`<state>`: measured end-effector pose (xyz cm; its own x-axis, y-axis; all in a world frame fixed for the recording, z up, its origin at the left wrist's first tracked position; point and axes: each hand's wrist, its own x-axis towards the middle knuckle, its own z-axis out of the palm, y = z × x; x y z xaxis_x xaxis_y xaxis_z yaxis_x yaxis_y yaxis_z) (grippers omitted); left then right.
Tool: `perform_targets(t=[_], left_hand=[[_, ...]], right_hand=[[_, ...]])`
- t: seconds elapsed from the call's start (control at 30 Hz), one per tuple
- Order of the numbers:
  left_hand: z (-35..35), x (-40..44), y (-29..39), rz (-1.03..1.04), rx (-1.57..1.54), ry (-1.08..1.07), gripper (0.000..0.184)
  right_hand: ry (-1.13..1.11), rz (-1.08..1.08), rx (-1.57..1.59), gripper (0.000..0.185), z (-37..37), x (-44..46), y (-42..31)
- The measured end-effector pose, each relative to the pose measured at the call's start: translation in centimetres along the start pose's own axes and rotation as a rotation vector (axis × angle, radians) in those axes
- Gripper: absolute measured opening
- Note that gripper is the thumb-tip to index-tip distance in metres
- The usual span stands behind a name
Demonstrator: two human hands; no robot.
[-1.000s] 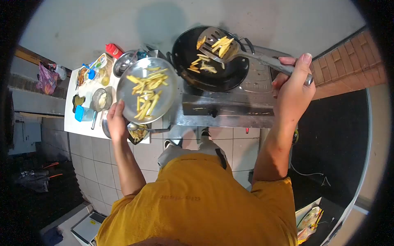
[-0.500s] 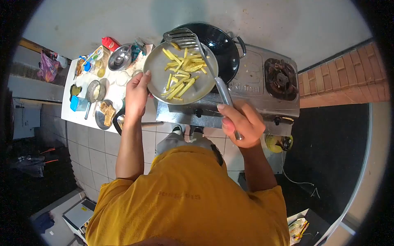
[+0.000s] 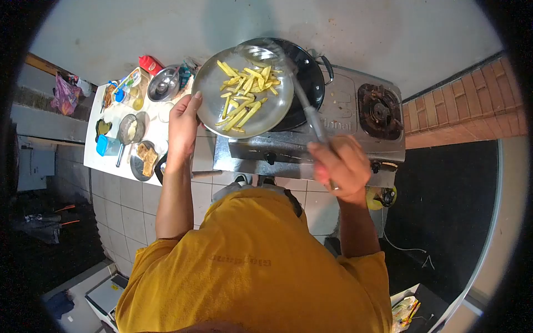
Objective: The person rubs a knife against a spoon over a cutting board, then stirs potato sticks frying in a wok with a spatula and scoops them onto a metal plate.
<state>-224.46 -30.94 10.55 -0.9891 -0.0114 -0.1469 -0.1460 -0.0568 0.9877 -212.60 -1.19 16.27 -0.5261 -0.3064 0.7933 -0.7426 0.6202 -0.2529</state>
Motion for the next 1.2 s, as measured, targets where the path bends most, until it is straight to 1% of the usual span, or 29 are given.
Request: perform_targets(t=[0.07,0.1,0.17,0.2,0.23,0.27,0.3,0.37,0.4,0.43,0.47,0.5,0.57,0.6,0.63,0.7,0.73,0.8,0.83,0.9,0.93,1.0,1.03,1.1,1.2], left_hand=[[0.2,-0.3,0.5,-0.001,-0.001,0.027,0.027],[0.2,-0.5,0.6,-0.004,-0.001,0.055,0.029],[-1.4,-0.4,-0.1,-0.001,0.011,0.062,0.028],[-2.3,-0.3,-0.4,0.009,0.018,0.070,0.028],[-3.1,-0.5,-0.4,0.005,0.020,0.058,0.028],[-3.9,-0.7,-0.4,-0.002,0.042,0.098,0.028],[-4.7,-0.8,-0.4,-0.009,0.063,0.140,0.028],[-6.7,-0.8,-1.0,-0.009,0.053,0.153,0.027],[-6.9,-1.1,-0.7,-0.011,0.041,0.198,0.027],[-7.2,-1.3,-0.4,-0.013,0.029,0.244,0.026],[-9.6,-0.9,-1.7,-0.029,0.022,0.202,0.026],[-10.5,-1.0,-1.7,-0.034,0.024,0.201,0.026],[-11.8,-1.4,-1.8,-0.021,0.018,0.272,0.025],[-12.1,-1.8,-1.5,0.004,-0.010,0.268,0.023],[-12.4,-2.0,-1.6,0.001,-0.012,0.274,0.023],[-13.2,-2.2,-1.6,0.020,-0.066,0.355,0.020],[-13.9,-2.3,-2.1,0.019,-0.043,0.337,0.019],[-14.7,-2.4,-2.7,-0.007,-0.044,0.365,0.019],[-14.9,-2.4,-2.9,-0.034,-0.045,0.386,0.019],[-15.3,-2.6,-3.2,-0.042,-0.052,0.400,0.020],[-15.4,-2.7,-3.2,-0.061,-0.058,0.410,0.020],[-15.9,-2.7,-3.5,-0.083,-0.064,0.416,0.020],[-16.3,-2.5,-3.9,-0.083,-0.063,0.418,0.020],[-16.8,-2.2,-4.5,-0.086,-0.062,0.407,0.021],[-17.3,-1.4,-5.7,-0.082,-0.123,0.369,0.022]], right_hand=[[0.229,0.233,-0.092,0.020,0.1,-0.8,0.0],[0.229,0.238,-0.091,0.020,0.2,-0.5,0.0],[0.574,0.774,0.048,0.024,0.8,0.8,0.3],[0.579,0.781,0.039,0.024,1.1,1.2,1.2],[0.550,0.859,-0.032,0.028,1.3,1.6,2.7],[0.520,0.938,-0.103,0.033,1.7,2.0,4.0],[0.523,0.945,-0.112,0.033,2.0,2.4,5.3],[0.283,1.050,-0.286,0.039,2.8,2.9,7.7],[0.283,1.056,-0.291,0.039,3.4,3.0,9.1],[0.178,0.932,-0.472,0.042,4.1,3.0,10.5],[0.073,0.799,-0.646,0.045,4.6,3.1,11.6],[0.069,0.802,-0.647,0.045,5.1,3.7,12.2],[-0.034,0.811,-0.599,0.046,6.2,5.0,12.9],[-0.089,0.829,-0.607,0.047,6.8,5.4,13.7],[-0.095,0.826,-0.604,0.047,7.3,5.5,14.5],[-0.209,0.820,-0.493,0.048,8.2,5.2,16.2],[-0.213,0.816,-0.486,0.048,8.8,4.3,17.3],[-0.138,0.878,-0.277,0.048,10.1,3.5,18.0],[-0.144,0.873,-0.272,0.048,10.4,3.7,17.7],[-0.168,0.938,-0.088,0.044,10.8,4.2,15.6],[-0.174,0.937,-0.085,0.044,10.9,4.6,14.6],[-0.221,0.765,-0.034,0.033,10.7,5.3,13.0],[-0.221,0.770,-0.037,0.033,10.5,5.7,12.7],[-0.228,0.668,-0.106,0.027,9.9,6.3,12.4],[-0.257,0.646,-0.166,0.024,9.6,7.2,13.2]])
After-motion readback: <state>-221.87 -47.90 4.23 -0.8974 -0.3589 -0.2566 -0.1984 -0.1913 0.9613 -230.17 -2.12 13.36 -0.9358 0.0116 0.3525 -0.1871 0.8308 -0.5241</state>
